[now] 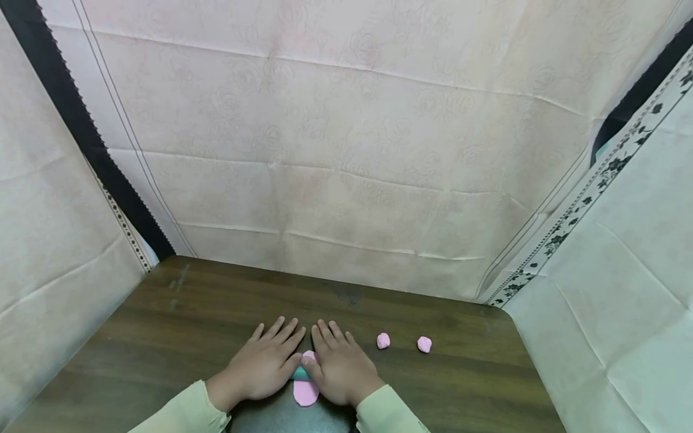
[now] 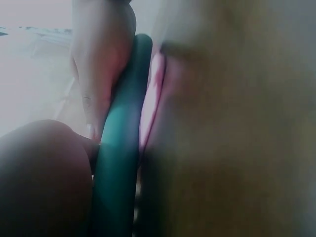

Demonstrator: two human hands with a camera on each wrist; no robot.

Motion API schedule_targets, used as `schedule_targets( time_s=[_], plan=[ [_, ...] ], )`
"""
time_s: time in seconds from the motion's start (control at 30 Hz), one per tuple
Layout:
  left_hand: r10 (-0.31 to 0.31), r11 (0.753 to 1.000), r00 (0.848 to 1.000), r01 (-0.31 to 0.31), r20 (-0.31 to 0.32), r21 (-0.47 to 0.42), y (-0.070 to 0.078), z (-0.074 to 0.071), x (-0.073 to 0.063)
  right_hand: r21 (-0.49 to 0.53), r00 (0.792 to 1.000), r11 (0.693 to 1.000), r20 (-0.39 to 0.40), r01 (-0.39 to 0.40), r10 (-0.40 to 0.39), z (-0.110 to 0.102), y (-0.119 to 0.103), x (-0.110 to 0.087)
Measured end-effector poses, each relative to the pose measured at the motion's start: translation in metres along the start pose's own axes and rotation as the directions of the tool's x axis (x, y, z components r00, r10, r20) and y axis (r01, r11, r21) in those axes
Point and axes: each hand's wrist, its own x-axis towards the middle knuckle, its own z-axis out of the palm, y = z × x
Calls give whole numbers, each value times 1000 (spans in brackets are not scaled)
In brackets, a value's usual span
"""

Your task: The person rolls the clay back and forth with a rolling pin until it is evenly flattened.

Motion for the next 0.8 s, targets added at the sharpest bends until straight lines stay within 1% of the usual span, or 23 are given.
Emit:
schedule_targets(
  time_s=[0.2,0.43,0.53,0.7,0.8],
  plan=[
    [44,998,998,-42,-41,46,5,5,-15,-52,999,999,-48,-3,1,3,-12,-16],
    [72,995,995,-67,-63,78,15,7,-37,-115,996,992,-67,46,-54,4,-24,-32],
    [88,992,994,-83,-60,93,17,8,-43,-132,996,989,-53,60,-67,5,-26,-36],
    [122,977,992,-116,-27,177,17,14,-47,-149,999,988,-11,49,-51,12,-27,-43],
    [137,967,991,-132,-8,220,15,19,-51,-171,998,984,-20,54,-58,18,-29,-47]
  ],
)
